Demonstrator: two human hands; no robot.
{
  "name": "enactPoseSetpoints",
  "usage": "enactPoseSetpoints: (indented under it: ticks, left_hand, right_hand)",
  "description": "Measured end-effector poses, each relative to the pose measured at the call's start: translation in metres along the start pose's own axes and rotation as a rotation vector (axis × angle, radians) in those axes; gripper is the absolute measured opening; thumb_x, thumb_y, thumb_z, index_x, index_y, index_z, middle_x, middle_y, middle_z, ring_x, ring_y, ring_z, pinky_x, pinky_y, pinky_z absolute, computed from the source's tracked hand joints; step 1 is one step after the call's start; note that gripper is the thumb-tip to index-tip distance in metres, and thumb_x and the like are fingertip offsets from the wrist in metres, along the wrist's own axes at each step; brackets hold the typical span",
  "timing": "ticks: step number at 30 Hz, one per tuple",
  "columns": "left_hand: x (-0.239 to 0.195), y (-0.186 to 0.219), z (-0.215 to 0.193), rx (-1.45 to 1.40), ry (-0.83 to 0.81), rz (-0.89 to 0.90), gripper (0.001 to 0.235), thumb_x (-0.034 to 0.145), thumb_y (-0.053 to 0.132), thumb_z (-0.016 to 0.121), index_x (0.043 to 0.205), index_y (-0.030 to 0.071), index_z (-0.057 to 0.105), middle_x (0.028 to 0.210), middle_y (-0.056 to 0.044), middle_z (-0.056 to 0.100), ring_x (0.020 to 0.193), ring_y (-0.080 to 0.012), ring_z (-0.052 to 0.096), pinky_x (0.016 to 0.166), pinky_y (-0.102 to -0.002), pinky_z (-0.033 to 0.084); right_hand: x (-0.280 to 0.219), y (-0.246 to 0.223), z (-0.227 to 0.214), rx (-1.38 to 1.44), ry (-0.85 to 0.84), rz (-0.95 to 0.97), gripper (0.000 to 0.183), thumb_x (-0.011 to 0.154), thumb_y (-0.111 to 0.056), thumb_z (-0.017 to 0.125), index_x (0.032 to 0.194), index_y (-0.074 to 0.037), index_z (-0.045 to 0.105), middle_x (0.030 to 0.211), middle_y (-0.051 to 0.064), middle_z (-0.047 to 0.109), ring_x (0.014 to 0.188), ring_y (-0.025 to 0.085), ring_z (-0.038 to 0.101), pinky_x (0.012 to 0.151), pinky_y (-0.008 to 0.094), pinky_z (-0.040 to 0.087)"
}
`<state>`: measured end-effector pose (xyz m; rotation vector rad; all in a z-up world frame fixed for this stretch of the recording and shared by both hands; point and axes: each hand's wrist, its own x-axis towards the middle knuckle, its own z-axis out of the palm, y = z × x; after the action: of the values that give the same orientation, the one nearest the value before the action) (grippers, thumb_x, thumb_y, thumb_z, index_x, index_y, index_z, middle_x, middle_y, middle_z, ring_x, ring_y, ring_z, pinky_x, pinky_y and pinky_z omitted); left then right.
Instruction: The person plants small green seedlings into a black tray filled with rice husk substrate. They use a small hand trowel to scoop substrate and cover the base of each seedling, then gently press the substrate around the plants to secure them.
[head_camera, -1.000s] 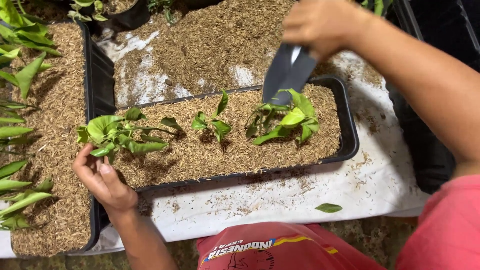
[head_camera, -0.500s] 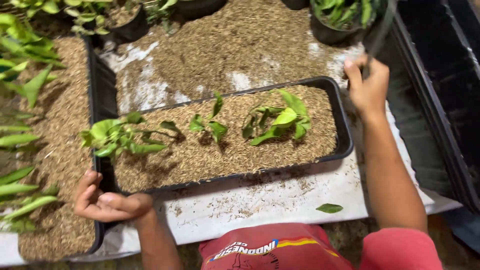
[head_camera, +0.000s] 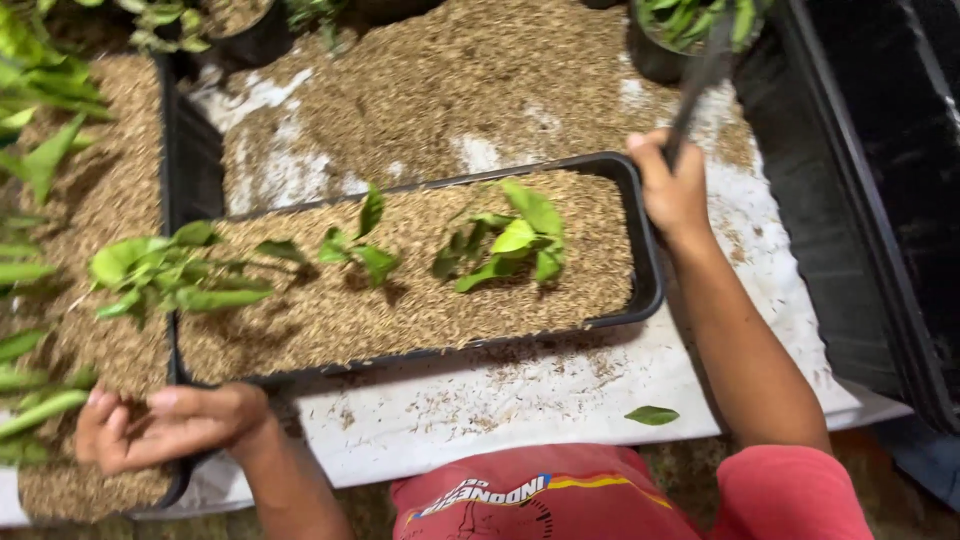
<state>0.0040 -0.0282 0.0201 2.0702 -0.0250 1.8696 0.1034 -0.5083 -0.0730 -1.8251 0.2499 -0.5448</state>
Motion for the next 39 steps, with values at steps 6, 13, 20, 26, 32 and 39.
enactPoseSetpoints:
  ticks: [6,13,20,26,32,39]
  left_hand:
    - [-0.005,0.004,0.001,-0.200,-0.090,0.103,0.017,0.097,0.011,0.044,0.105,0.000,0.035,0.106,-0.017,0.037,0.098,-0.0318,0.037,0.090,-0.048,0.035]
    - [0.014,0.006,-0.001,-0.176,-0.148,0.090,0.014,0.099,0.005,0.041,0.108,-0.002,0.033,0.109,-0.017,0.034,0.099,-0.0334,0.035,0.091,-0.048,0.036]
    - [0.010,-0.008,0.001,-0.111,-0.132,0.026,0.020,0.104,0.013,0.042,0.110,-0.005,0.034,0.111,-0.019,0.036,0.100,-0.0346,0.037,0.088,-0.048,0.037]
    - [0.009,-0.015,-0.001,-0.034,-0.159,0.035,0.020,0.103,0.011,0.040,0.112,-0.006,0.036,0.111,-0.017,0.035,0.098,-0.0330,0.036,0.086,-0.047,0.035]
    - [0.008,-0.016,-0.001,-0.021,-0.166,0.024,0.023,0.103,0.012,0.041,0.115,-0.007,0.037,0.112,-0.018,0.036,0.093,-0.0327,0.034,0.082,-0.047,0.034]
    - [0.008,-0.017,-0.003,-0.019,-0.197,0.011,0.025,0.104,0.013,0.040,0.118,-0.008,0.037,0.114,-0.018,0.034,0.092,-0.0322,0.034,0.080,-0.047,0.035]
  right_hand:
    - [-0.001,-0.042,-0.057,-0.642,-0.412,0.222,0.036,0.095,-0.050,0.072,0.094,-0.017,0.058,0.087,0.004,0.067,0.078,0.022,0.060,0.065,0.035,0.037]
    - [-0.012,-0.044,-0.075,-1.068,-0.576,0.280,0.037,0.083,-0.025,0.078,0.112,-0.004,0.071,0.102,0.023,0.073,0.094,0.044,0.067,0.079,0.051,0.052]
    - [-0.023,-0.123,-0.082,-0.513,-0.591,-0.391,0.039,0.085,0.004,0.046,0.100,-0.011,0.079,0.118,0.016,0.059,0.118,0.030,0.050,0.105,0.053,0.043]
    - [-0.045,-0.132,-0.038,-0.703,-0.840,-0.466,0.048,0.086,-0.005,0.050,0.120,-0.025,0.077,0.105,0.008,0.040,0.102,0.029,0.038,0.086,0.046,0.035]
    - [-0.044,-0.137,-0.028,-0.820,-0.899,-0.423,0.045,0.087,-0.007,0.052,0.122,-0.023,0.076,0.110,0.011,0.043,0.110,0.032,0.037,0.087,0.050,0.030]
    - [-0.043,-0.149,-0.021,-0.971,-1.038,-0.351,0.029,0.095,-0.020,0.054,0.110,-0.022,0.080,0.116,0.007,0.045,0.118,0.030,0.036,0.096,0.052,0.029]
